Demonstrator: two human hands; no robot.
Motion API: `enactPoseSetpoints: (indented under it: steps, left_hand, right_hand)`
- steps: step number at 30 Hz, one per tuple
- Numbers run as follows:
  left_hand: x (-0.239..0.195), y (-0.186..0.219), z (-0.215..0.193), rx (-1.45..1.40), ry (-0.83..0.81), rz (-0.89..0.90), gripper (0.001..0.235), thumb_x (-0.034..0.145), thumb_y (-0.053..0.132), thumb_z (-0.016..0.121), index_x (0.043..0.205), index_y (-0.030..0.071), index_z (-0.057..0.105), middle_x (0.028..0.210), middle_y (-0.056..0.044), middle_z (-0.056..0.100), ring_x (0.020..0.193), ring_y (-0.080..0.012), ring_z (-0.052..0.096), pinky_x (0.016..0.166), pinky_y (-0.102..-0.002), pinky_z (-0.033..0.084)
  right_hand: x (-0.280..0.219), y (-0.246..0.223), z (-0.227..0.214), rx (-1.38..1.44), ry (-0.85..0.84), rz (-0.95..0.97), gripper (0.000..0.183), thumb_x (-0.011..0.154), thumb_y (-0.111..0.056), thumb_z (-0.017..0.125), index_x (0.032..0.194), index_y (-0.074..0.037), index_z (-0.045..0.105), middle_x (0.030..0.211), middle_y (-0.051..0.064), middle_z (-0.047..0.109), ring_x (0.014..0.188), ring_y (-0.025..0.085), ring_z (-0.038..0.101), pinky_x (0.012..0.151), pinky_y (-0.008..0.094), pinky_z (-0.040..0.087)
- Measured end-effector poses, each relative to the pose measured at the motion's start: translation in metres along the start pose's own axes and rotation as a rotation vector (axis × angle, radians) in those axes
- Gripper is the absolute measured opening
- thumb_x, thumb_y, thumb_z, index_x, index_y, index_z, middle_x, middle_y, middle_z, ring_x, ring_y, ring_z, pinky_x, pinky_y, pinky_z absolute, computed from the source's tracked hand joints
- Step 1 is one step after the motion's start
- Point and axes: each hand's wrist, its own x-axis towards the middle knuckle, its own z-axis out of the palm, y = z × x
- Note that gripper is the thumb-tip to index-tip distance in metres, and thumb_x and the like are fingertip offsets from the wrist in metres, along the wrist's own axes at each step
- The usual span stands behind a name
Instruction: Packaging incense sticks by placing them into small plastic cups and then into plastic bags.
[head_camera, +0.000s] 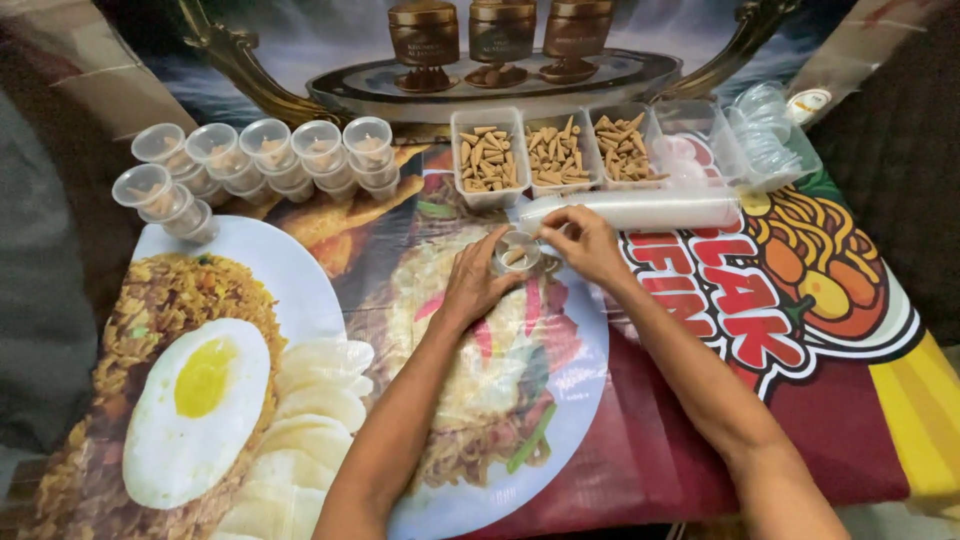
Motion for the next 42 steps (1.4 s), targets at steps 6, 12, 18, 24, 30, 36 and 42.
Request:
enactPoseSetpoints:
  steps: [6,12,18,24,30,36,42]
  left_hand:
    - [-0.002,-0.018,0.011,-0.005,0.004,-0.002,0.087,0.076,0.036,0.088,0.150,0.017,0.048,0.125,-0.012,0.067,0.120,-0.0342,0.062,0.108,-0.050,0.041]
    - [-0.002,-0.022,0.009,-0.022,0.005,0.024,0.087,0.077,0.033,0.086,0.153,0.017,0.047,0.125,-0.013,0.066,0.121,-0.0359,0.061,0.107,-0.051,0.043]
    - [-0.004,-0.013,0.005,-0.035,-0.013,-0.014,0.094,0.075,0.033,0.089,0.155,0.013,0.043,0.127,-0.016,0.066,0.124,-0.0368,0.060,0.110,-0.052,0.040]
    - [-0.004,0.000,-0.001,0.000,-0.002,-0.025,0.091,0.075,0.033,0.089,0.153,0.014,0.046,0.125,-0.014,0.069,0.124,-0.0339,0.060,0.110,-0.049,0.040]
    - [-0.001,-0.005,0.004,0.012,0.000,-0.030,0.088,0.075,0.036,0.089,0.150,0.014,0.048,0.125,-0.014,0.070,0.124,-0.0335,0.061,0.110,-0.049,0.041]
    - [-0.003,-0.002,0.002,0.009,0.009,-0.040,0.086,0.075,0.034,0.089,0.149,0.015,0.049,0.124,-0.014,0.071,0.124,-0.0333,0.061,0.110,-0.049,0.041]
    - [0.000,-0.010,0.012,0.049,0.039,-0.028,0.087,0.075,0.038,0.088,0.149,0.015,0.049,0.125,-0.012,0.070,0.125,-0.0306,0.060,0.111,-0.048,0.040]
  right_hand:
    - [-0.016,0.005,0.025,-0.015,0.010,-0.093,0.022,0.086,-0.019,0.085,0.108,-0.017,0.081,0.084,0.008,0.062,0.066,0.021,0.060,0.057,0.030,0.051]
    - [-0.035,-0.004,0.015,0.146,-0.107,0.043,0.035,0.101,-0.011,0.064,0.136,-0.011,0.067,0.112,0.020,0.071,0.083,0.027,0.072,0.068,0.039,0.060]
    - [-0.051,-0.011,0.019,0.316,-0.073,0.108,0.045,0.096,-0.004,0.069,0.140,-0.003,0.060,0.110,0.017,0.068,0.077,0.020,0.071,0.064,0.032,0.061]
    - [-0.053,-0.001,0.023,0.353,-0.068,0.120,0.047,0.093,-0.005,0.073,0.138,-0.005,0.061,0.105,0.013,0.068,0.075,0.016,0.072,0.063,0.027,0.060]
    - [-0.052,0.008,0.027,0.354,-0.059,0.099,0.047,0.093,-0.006,0.074,0.138,-0.004,0.061,0.104,0.015,0.069,0.074,0.017,0.072,0.062,0.027,0.059]
    - [-0.052,0.004,0.025,0.345,-0.067,0.103,0.045,0.094,-0.005,0.072,0.138,-0.003,0.060,0.104,0.016,0.068,0.075,0.017,0.072,0.063,0.028,0.059]
    - [-0.020,0.006,-0.004,-0.023,-0.030,-0.024,0.036,0.095,-0.017,0.075,0.131,-0.012,0.070,0.096,0.009,0.075,0.072,0.021,0.071,0.060,0.031,0.055]
